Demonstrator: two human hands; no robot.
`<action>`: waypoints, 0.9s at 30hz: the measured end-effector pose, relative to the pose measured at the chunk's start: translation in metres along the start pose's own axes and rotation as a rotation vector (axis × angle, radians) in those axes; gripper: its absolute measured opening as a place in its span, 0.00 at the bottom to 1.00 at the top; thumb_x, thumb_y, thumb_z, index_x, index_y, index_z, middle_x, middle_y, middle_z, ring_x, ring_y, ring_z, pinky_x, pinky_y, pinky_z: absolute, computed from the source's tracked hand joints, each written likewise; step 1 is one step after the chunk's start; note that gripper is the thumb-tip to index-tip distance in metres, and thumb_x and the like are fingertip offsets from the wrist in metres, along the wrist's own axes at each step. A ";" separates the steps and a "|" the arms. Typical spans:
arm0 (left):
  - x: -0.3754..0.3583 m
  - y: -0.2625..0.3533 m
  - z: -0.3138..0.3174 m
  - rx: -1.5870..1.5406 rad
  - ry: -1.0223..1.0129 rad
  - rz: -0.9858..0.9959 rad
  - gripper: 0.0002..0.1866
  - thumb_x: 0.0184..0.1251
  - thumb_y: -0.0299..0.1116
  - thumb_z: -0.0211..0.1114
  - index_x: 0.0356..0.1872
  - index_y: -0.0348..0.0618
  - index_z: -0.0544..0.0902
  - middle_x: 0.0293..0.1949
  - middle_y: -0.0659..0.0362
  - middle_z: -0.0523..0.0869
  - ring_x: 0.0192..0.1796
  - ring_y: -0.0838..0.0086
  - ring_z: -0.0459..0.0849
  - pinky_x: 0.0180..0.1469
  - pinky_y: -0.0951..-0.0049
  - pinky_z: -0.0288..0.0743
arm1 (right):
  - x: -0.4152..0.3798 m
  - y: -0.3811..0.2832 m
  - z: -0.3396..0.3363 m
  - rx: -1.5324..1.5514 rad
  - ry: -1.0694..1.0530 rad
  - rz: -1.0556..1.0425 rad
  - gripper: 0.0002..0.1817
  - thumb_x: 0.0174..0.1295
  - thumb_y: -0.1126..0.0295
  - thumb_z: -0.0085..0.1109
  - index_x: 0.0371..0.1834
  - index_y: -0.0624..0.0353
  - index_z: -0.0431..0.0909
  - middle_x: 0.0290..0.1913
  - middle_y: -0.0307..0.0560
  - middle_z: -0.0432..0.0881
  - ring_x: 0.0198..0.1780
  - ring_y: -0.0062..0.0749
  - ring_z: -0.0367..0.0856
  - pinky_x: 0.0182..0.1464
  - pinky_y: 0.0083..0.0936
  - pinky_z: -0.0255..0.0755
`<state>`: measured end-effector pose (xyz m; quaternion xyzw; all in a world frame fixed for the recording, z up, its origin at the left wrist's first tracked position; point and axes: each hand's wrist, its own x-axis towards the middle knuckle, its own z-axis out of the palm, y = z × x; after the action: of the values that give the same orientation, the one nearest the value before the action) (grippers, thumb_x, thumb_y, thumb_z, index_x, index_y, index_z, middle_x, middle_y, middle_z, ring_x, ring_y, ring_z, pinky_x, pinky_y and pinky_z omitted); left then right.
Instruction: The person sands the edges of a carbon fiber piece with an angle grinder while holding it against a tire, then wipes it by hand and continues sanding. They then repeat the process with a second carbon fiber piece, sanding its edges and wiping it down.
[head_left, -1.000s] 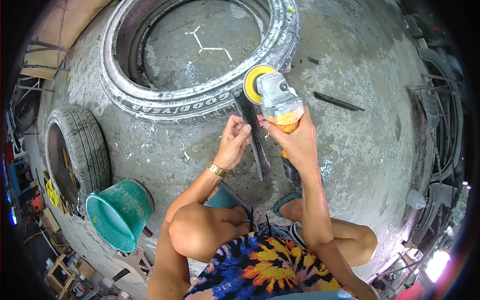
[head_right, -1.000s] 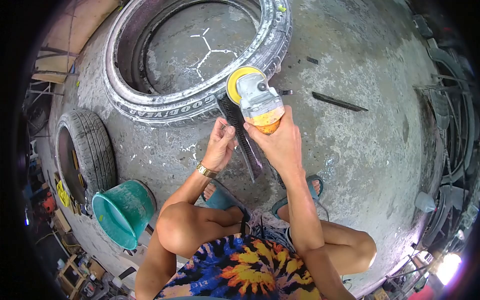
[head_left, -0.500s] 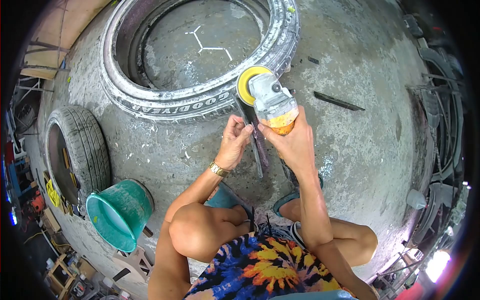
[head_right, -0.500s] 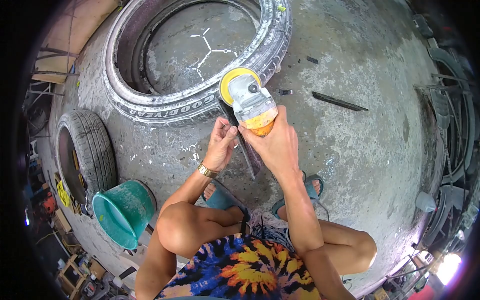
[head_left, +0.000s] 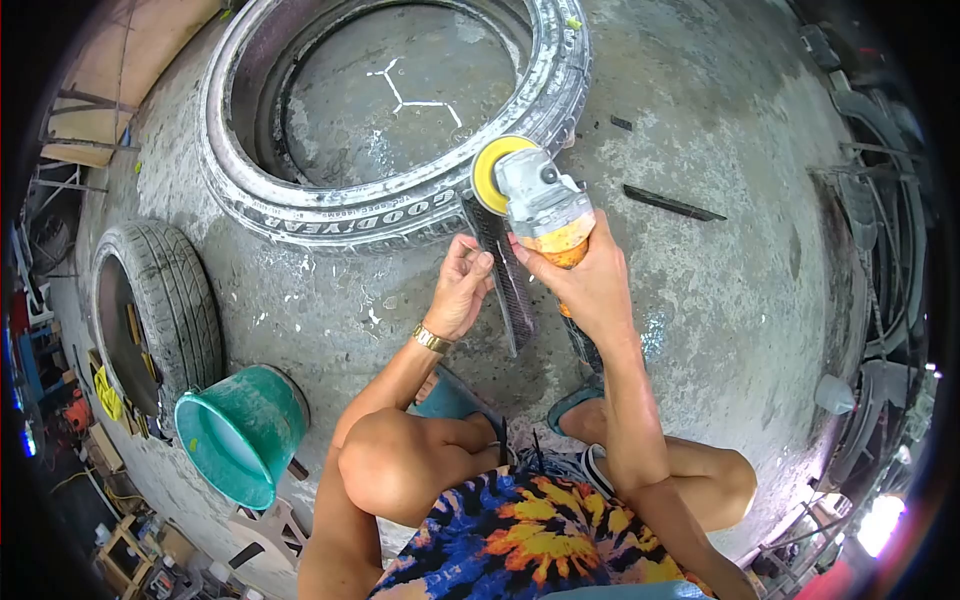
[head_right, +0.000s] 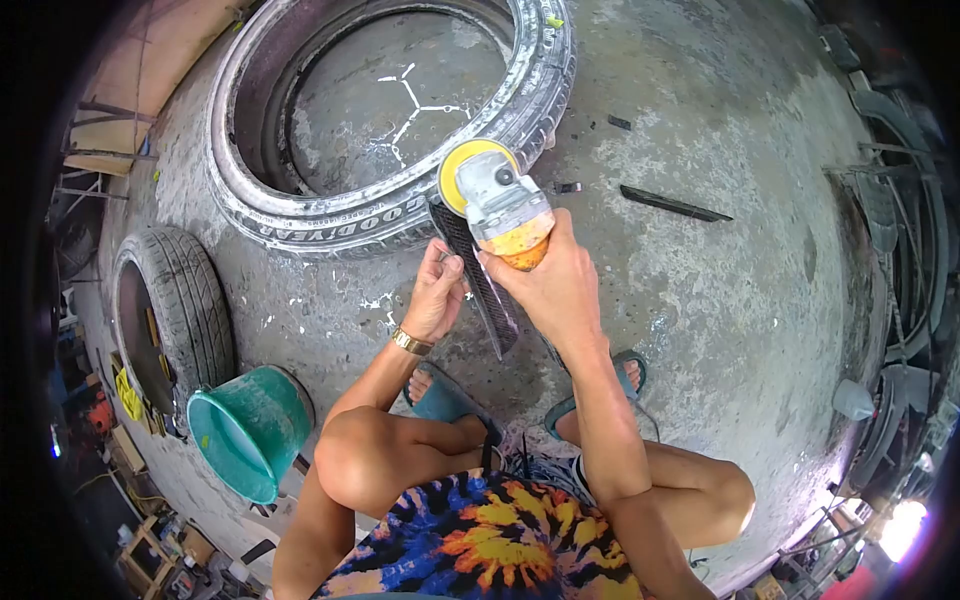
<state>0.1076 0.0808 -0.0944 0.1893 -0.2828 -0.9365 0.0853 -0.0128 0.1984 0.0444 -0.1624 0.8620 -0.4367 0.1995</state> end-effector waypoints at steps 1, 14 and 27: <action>-0.001 0.002 0.004 0.015 0.034 0.011 0.11 0.73 0.32 0.62 0.47 0.55 0.68 0.37 0.70 0.77 0.38 0.87 0.75 0.39 0.77 0.72 | 0.000 0.000 0.001 0.001 0.000 -0.001 0.30 0.48 0.56 0.77 0.45 0.65 0.72 0.39 0.58 0.86 0.44 0.49 0.87 0.46 0.37 0.77; -0.006 0.024 0.015 -0.078 -0.128 -0.051 0.21 0.76 0.41 0.55 0.63 0.45 0.64 0.67 0.39 0.70 0.67 0.52 0.74 0.65 0.53 0.74 | 0.008 0.037 -0.025 0.243 0.105 0.072 0.30 0.50 0.66 0.76 0.53 0.66 0.73 0.48 0.47 0.83 0.48 0.28 0.81 0.52 0.27 0.74; -0.003 0.104 0.028 0.231 -0.177 0.179 0.30 0.79 0.48 0.46 0.72 0.39 0.58 0.71 0.39 0.63 0.69 0.52 0.71 0.68 0.53 0.71 | -0.022 0.080 -0.045 0.463 0.083 0.215 0.24 0.54 0.65 0.75 0.51 0.61 0.76 0.42 0.39 0.82 0.38 0.19 0.78 0.41 0.20 0.73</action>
<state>0.1044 0.0096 -0.0141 0.0884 -0.4108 -0.8993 0.1209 -0.0242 0.2842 0.0074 -0.0020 0.7588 -0.6051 0.2411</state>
